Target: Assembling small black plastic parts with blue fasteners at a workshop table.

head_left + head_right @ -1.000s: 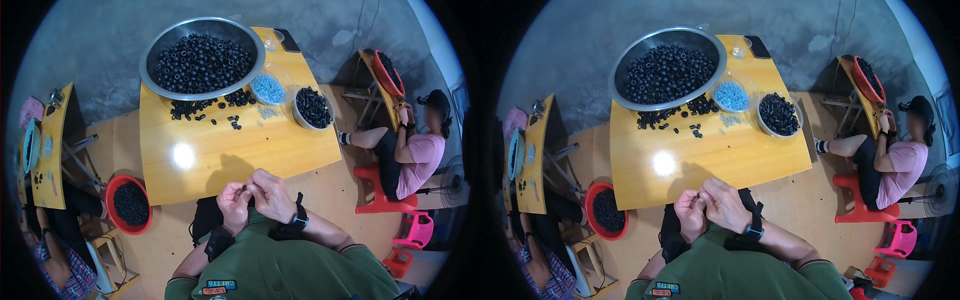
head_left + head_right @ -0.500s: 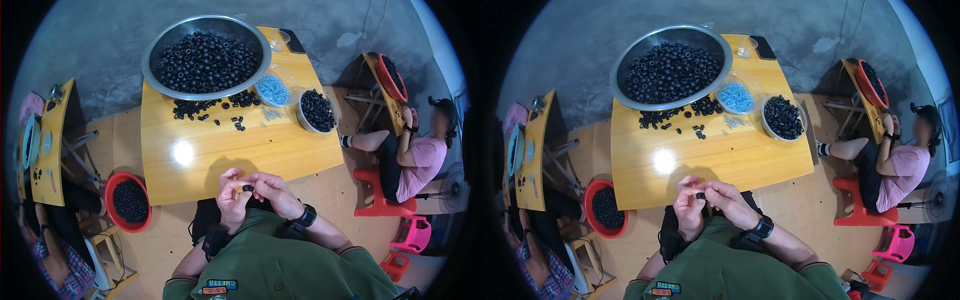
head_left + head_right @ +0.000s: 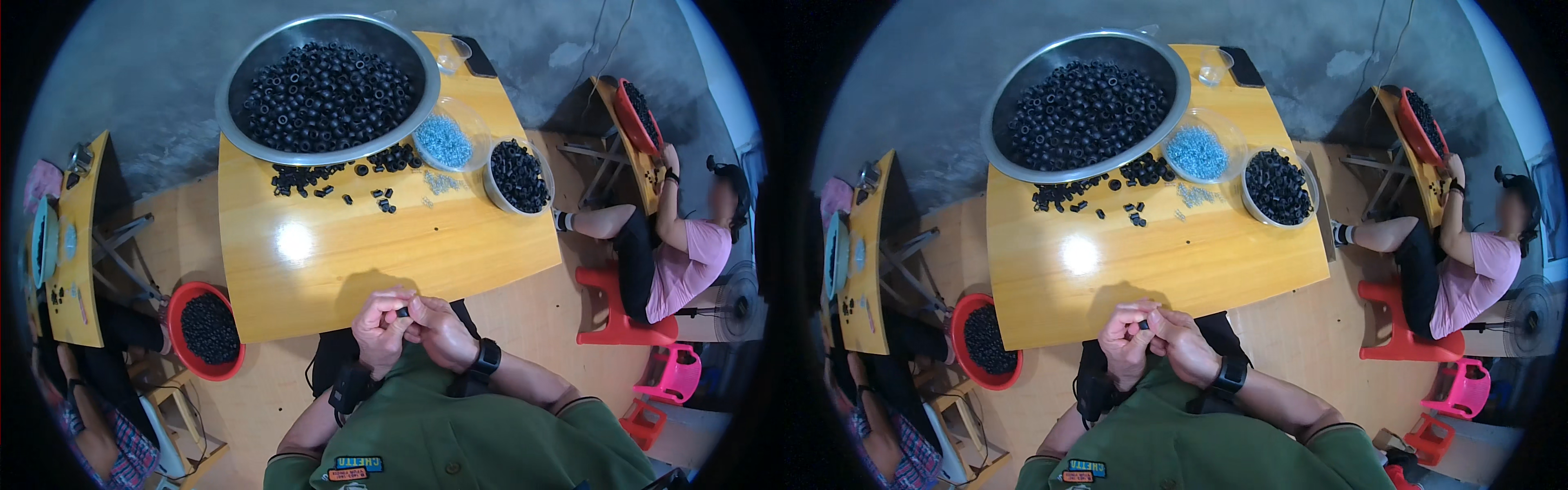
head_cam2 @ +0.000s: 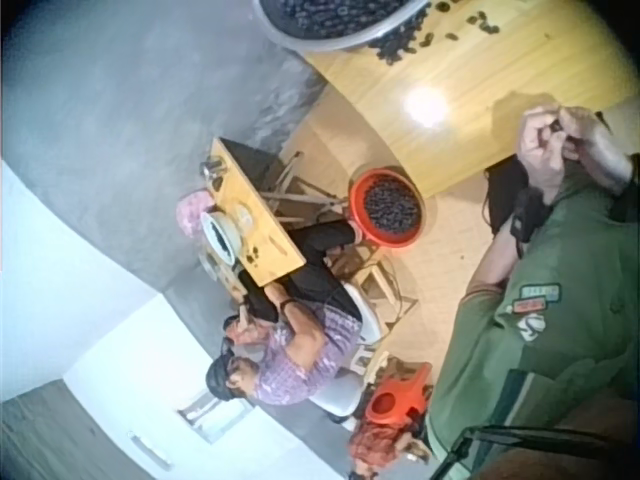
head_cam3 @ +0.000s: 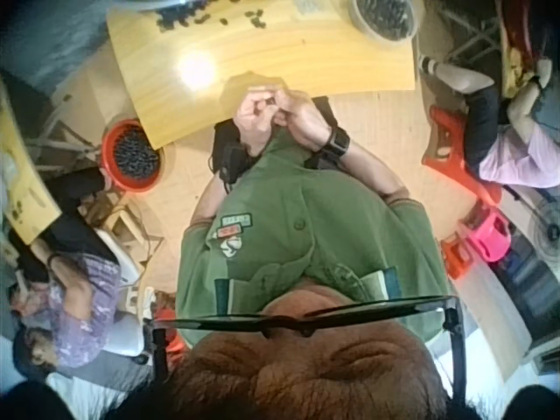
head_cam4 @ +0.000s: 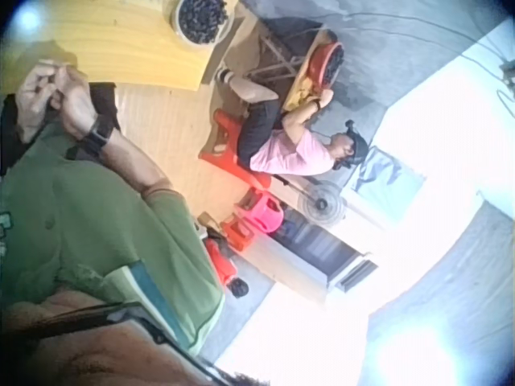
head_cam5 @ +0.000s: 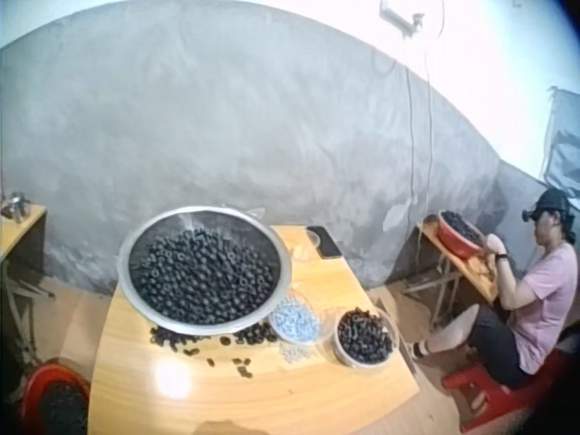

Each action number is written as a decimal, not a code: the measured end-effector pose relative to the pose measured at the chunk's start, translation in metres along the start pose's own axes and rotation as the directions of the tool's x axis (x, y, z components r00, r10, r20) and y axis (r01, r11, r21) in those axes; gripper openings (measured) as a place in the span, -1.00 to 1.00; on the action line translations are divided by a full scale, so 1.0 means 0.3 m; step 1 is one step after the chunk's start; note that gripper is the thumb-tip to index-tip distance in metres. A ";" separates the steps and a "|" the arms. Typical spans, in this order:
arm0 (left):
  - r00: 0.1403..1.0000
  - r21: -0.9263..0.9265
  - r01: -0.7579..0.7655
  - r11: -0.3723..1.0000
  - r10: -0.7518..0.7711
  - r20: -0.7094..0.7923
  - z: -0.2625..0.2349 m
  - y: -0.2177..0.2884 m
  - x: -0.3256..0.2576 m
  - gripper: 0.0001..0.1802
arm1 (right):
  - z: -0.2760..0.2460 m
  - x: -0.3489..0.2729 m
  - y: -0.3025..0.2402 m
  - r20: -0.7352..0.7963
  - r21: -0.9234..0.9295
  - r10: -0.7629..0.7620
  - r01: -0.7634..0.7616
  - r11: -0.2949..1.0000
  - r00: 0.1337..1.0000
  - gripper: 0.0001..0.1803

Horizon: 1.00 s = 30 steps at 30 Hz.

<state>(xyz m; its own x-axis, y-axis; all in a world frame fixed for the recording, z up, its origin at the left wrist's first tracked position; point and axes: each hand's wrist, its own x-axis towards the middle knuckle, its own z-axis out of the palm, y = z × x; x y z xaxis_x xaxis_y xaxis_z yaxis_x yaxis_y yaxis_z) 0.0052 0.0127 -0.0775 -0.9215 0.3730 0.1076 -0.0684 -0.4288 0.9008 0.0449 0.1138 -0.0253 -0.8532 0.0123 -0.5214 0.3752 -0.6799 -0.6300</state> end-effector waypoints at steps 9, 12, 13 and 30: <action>0.985 0.004 0.152 0.988 -0.151 -0.087 0.005 0.011 0.011 -0.83 | 0.009 0.040 -0.006 -0.087 0.020 0.068 -0.067 0.998 0.994 -0.65; 0.996 0.120 0.032 0.992 -0.022 -0.084 -0.008 -0.023 0.023 -0.84 | 0.012 0.060 -0.032 -0.082 -0.015 0.081 -0.082 0.997 0.993 -0.65; 0.996 0.121 0.032 0.992 -0.022 -0.084 -0.010 -0.016 0.025 -0.84 | 0.009 0.063 -0.043 -0.058 -0.029 0.105 -0.107 0.994 0.993 -0.63; 0.997 -0.106 0.061 0.993 -0.055 0.056 -0.031 0.036 -0.034 -0.79 | 0.037 -0.027 0.014 0.066 -0.102 -0.082 0.088 0.991 0.994 -0.67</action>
<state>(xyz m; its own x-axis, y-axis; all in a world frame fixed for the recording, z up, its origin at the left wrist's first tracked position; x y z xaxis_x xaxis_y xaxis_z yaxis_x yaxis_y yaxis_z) 0.0102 -0.0033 -0.0729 -0.8936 0.4414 0.0814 -0.1642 -0.4903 0.8559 0.0494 0.1027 -0.0173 -0.9030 0.0196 -0.4291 0.3334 -0.5979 -0.7289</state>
